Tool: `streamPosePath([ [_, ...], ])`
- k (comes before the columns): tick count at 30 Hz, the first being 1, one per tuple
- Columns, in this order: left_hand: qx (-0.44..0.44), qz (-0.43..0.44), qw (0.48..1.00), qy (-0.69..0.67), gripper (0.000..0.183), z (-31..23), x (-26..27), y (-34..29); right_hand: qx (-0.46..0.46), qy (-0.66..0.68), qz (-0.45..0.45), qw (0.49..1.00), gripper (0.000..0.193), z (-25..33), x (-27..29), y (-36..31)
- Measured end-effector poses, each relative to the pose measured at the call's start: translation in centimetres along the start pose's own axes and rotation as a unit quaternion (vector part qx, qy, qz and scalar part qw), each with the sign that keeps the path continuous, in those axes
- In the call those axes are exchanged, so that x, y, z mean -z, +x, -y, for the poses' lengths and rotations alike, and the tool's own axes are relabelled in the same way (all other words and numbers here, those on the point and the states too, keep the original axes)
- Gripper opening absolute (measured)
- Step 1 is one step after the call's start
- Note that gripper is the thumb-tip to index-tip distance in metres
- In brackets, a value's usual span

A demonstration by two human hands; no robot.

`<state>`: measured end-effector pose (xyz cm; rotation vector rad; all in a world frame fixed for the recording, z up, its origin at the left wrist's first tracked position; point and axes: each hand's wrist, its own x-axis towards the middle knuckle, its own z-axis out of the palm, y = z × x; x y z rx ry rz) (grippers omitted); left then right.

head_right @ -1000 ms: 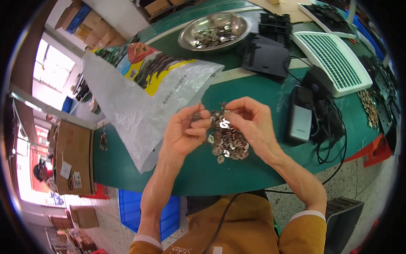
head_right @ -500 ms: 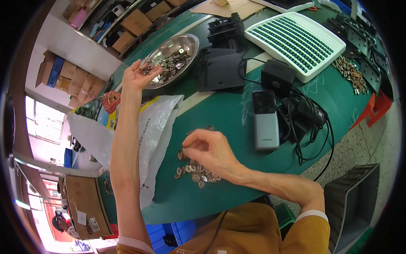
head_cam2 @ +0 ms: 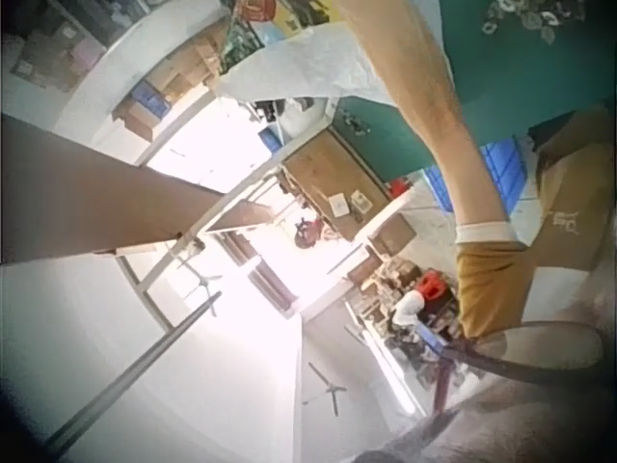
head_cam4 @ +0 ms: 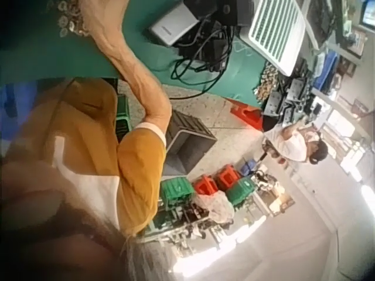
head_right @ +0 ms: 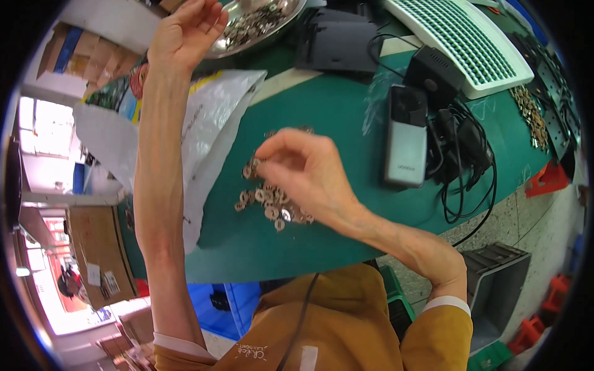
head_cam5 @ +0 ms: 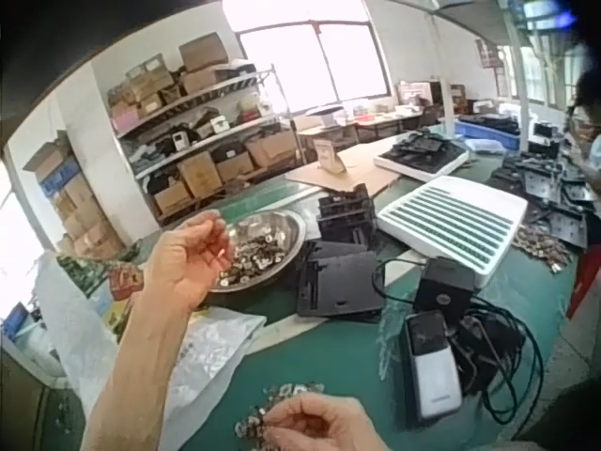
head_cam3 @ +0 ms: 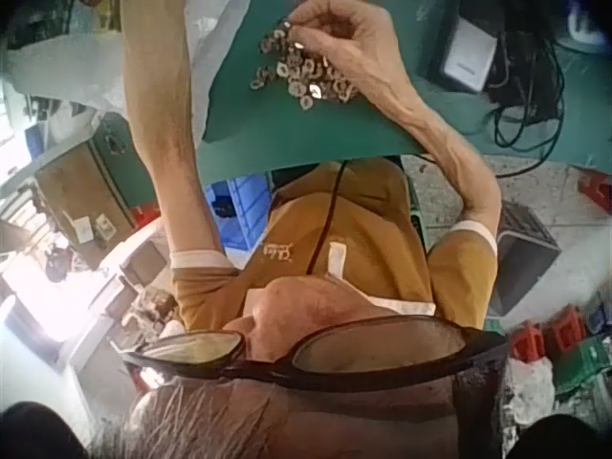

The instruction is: The person sorts small metal rings by hand on a green workbench, inspecting them one by one.

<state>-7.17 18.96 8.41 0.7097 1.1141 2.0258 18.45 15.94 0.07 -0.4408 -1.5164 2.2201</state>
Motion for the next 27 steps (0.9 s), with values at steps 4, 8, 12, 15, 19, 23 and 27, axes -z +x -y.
streamPosePath([
  [4,-0.008,0.090,0.989,0.121,0.016,0.8,-2.5,-11.3,0.052,-0.084,-0.018,0.995,0.010,-0.6,0.3,0.4],
  [8,0.027,0.069,0.947,0.313,0.013,3.2,-0.8,-20.6,0.180,-0.256,-0.006,0.950,0.013,-1.5,0.1,0.3],
  [12,-0.067,-0.014,0.859,0.508,0.012,4.9,2.5,-24.2,0.296,-0.413,0.037,0.861,0.018,-2.4,-1.0,0.0],
  [15,-0.128,-0.130,0.866,0.466,0.013,5.8,5.2,-24.3,0.353,-0.502,0.134,0.778,0.020,-2.5,-2.2,0.0],
  [19,-0.149,-0.186,0.879,0.413,0.014,6.3,6.9,-24.0,0.329,-0.560,0.194,0.735,0.027,-3.8,-4.1,-0.2],
  [23,-0.154,-0.187,0.889,0.388,0.013,6.5,7.3,-24.1,0.334,-0.606,0.185,0.697,0.024,-5.0,-4.4,-0.1],
  [27,-0.140,-0.177,0.901,0.371,0.014,6.5,7.6,-24.5,0.343,-0.612,0.183,0.689,0.020,-5.6,-4.1,0.1],
])
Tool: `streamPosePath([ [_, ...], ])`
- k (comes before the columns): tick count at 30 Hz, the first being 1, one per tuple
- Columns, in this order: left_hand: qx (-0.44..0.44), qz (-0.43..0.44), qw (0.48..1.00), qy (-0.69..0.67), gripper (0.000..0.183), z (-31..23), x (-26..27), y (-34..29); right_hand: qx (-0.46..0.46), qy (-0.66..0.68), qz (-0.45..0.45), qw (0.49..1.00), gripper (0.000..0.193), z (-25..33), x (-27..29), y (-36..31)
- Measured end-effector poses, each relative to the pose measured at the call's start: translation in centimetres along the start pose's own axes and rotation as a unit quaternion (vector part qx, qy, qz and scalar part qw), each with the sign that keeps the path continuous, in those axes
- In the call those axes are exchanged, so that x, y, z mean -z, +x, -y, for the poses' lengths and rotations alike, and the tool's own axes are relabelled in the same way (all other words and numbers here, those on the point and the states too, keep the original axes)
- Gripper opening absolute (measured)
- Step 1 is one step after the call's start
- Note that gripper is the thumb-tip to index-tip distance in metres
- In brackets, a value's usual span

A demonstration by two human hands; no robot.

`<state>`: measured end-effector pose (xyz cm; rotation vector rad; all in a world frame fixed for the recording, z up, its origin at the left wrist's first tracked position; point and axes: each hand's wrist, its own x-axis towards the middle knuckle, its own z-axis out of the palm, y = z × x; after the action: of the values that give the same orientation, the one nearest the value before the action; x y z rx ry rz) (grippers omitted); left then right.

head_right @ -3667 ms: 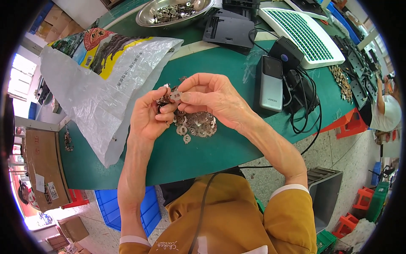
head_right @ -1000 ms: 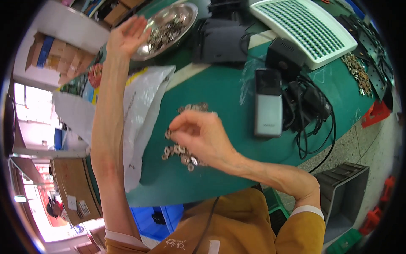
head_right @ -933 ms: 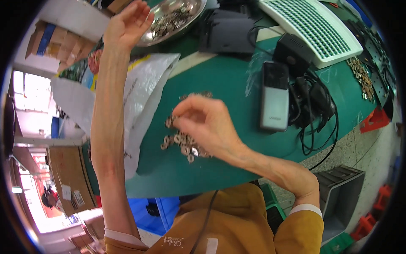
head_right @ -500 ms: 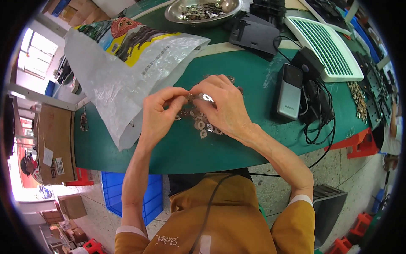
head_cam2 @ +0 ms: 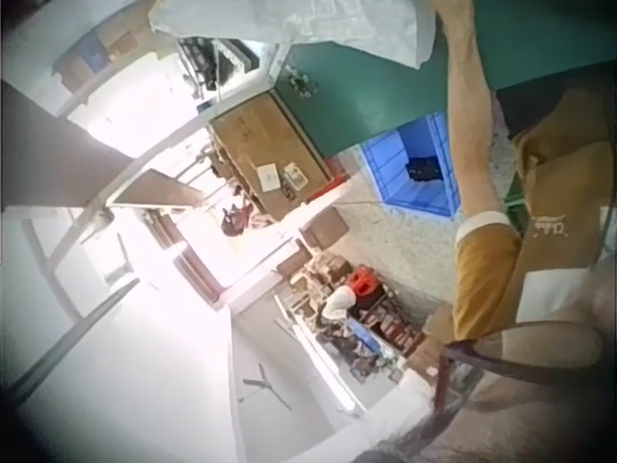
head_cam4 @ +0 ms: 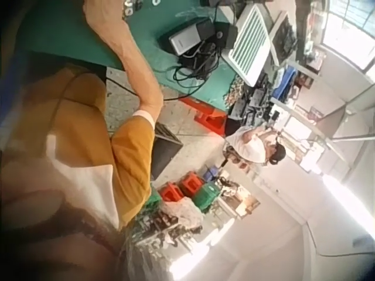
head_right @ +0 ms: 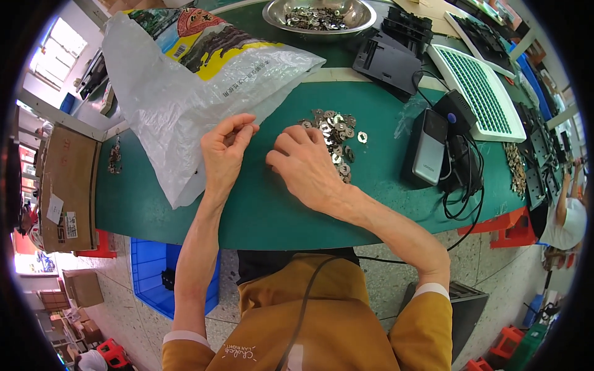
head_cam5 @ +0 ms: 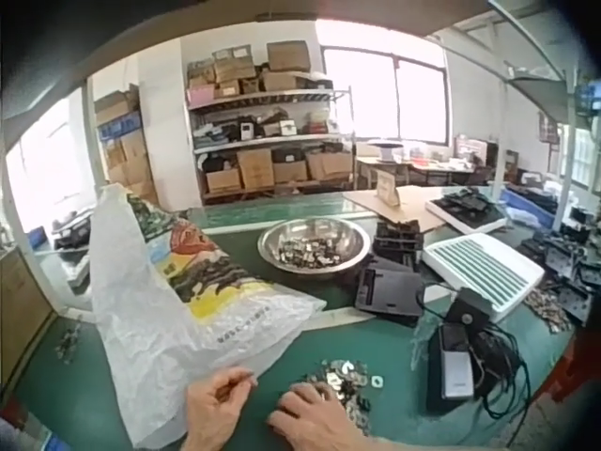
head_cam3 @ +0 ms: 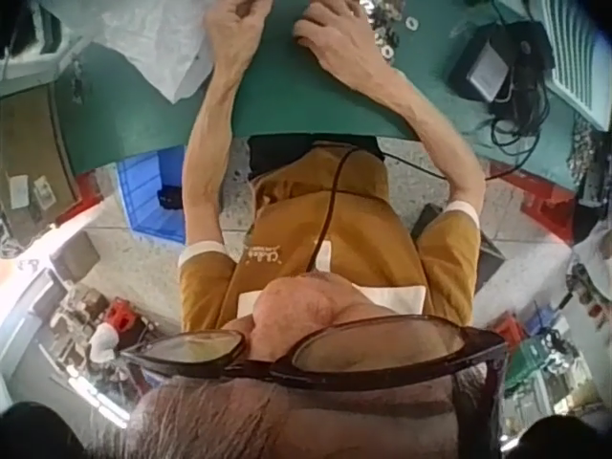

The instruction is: The person sorts small metal rings by hand on a green workbench, inspecting them one by one.

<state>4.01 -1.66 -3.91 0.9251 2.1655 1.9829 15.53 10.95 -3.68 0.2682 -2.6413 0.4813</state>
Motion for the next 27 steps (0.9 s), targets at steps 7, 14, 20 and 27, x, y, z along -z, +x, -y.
streamPosePath([
  [7,0.043,0.054,0.994,-0.083,0.017,-1.2,-0.6,-0.4,-0.043,0.056,-0.056,0.996,0.013,-1.1,1.1,0.1],
  [14,0.022,0.189,0.971,-0.145,0.027,-1.7,-1.1,-0.8,-0.142,0.264,-0.124,0.946,0.010,-1.6,2.3,0.1],
  [20,0.003,0.205,0.962,-0.179,0.028,-1.9,-1.2,-1.0,-0.293,0.521,-0.042,0.801,0.009,-1.4,3.2,0.4],
  [27,0.023,0.202,0.961,-0.189,0.014,-1.5,-0.7,-0.5,-0.321,0.596,0.034,0.735,0.010,-1.5,4.0,0.5],
])
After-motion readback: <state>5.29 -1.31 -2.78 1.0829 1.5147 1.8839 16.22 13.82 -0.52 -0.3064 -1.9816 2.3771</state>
